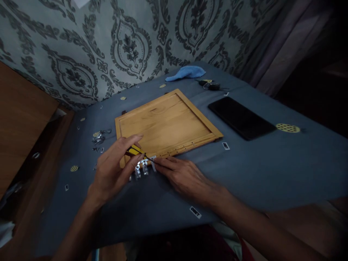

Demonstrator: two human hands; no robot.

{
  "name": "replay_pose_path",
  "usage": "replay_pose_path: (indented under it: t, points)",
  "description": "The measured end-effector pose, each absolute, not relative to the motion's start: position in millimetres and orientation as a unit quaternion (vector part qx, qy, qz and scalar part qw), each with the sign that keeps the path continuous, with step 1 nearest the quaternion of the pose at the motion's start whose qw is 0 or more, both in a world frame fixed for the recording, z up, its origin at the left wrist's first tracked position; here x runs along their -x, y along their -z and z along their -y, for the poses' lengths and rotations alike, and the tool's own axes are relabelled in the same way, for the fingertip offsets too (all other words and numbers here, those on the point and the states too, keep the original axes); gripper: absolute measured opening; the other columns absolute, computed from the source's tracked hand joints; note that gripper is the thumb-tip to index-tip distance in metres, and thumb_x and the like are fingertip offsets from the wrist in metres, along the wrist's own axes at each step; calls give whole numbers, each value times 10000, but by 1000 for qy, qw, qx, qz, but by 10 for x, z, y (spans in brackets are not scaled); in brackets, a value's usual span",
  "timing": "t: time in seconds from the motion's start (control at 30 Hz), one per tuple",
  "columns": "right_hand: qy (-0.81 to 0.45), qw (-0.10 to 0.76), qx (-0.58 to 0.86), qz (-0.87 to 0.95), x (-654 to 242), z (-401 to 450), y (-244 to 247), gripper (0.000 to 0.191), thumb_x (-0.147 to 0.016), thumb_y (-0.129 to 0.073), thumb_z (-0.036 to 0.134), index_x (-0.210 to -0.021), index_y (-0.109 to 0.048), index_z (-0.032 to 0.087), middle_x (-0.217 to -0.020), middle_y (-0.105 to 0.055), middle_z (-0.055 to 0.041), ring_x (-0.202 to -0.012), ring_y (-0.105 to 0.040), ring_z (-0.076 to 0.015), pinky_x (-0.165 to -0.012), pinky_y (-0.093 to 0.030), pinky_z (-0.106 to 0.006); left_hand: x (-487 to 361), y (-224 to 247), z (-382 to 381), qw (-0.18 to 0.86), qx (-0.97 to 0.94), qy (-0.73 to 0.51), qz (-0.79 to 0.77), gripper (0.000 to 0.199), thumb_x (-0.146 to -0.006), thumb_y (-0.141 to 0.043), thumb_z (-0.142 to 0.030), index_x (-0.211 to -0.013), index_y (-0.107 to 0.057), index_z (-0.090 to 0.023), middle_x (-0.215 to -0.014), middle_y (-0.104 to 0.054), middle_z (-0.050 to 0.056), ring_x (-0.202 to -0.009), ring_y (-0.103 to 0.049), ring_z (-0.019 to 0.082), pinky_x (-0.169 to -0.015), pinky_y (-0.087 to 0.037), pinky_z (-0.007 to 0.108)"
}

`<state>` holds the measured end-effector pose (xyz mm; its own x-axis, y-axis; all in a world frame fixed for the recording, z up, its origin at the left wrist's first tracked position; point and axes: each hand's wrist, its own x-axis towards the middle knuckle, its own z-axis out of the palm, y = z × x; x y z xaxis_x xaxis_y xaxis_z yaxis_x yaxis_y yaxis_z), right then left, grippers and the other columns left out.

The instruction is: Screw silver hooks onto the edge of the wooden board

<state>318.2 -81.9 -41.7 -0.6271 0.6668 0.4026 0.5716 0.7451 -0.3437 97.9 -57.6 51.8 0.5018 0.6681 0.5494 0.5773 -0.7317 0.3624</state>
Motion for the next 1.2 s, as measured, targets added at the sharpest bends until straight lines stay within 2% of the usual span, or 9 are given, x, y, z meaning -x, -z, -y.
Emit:
replay_pose_path:
  t: [0.2, 0.37, 0.5, 0.67, 1.0, 1.2]
  points:
    - [-89, 259, 351, 895, -3181, 823, 408, 447, -903, -566, 4, -1320, -665, 128, -1342, -725, -129, -1112, -727, -264, -862, -635, -373, -967, -532, 576, 98, -860, -343, -365, 425, -972, -677, -192, -1387, -617, -265, -1097, -747, 60, -1016, -722, 199, -932, -614, 336]
    - [-86, 253, 346, 899, -3189, 820, 416, 453, -905, -559, 5, -1325, -668, 136, -1354, -717, -132, -1109, -727, -251, -890, -627, -361, -973, -546, 580, 109, -852, -355, -370, 436, -971, -666, -154, -1385, -614, -282, -1088, -728, 40, -987, -718, 166, -866, -619, 263]
    - [-93, 257, 338, 900, -3192, 816, 434, 462, -911, -531, 6, -1343, -656, 112, -1359, -708, -155, -1110, -722, -263, -890, -634, -394, -971, -547, 574, 130, -845, -361, -373, 436, -977, -653, -147, -1390, -604, -274, -1107, -715, 50, -1001, -708, 169, -807, -633, 242]
    - [-99, 265, 332, 900, -3190, 820, 433, 477, -906, -510, -6, -1357, -642, 77, -1352, -710, -164, -1120, -718, -283, -885, -641, -426, -966, -544, 539, 125, -851, -349, -373, 424, -986, -643, -168, -1397, -590, -255, -1097, -712, 57, -958, -708, 164, -790, -633, 248]
    - [-119, 261, 339, 896, -3191, 813, 400, 494, -883, -557, -12, -1338, -670, 146, -1365, -706, -140, -1122, -722, -265, -887, -644, -400, -977, -588, 493, 81, -870, -313, -373, 403, -1006, -618, -222, -1404, -564, -251, -1072, -720, 53, -811, -710, 147, -781, -615, 282]
    - [-114, 269, 338, 895, -3185, 812, 406, 510, -870, -529, -23, -1333, -674, 134, -1361, -708, -150, -1149, -713, -284, -891, -647, -429, -1011, -625, 493, 78, -892, -294, -335, 385, -1027, -562, -184, -1409, -545, -227, -1099, -722, 71, -1006, -712, 177, -905, -594, 297]
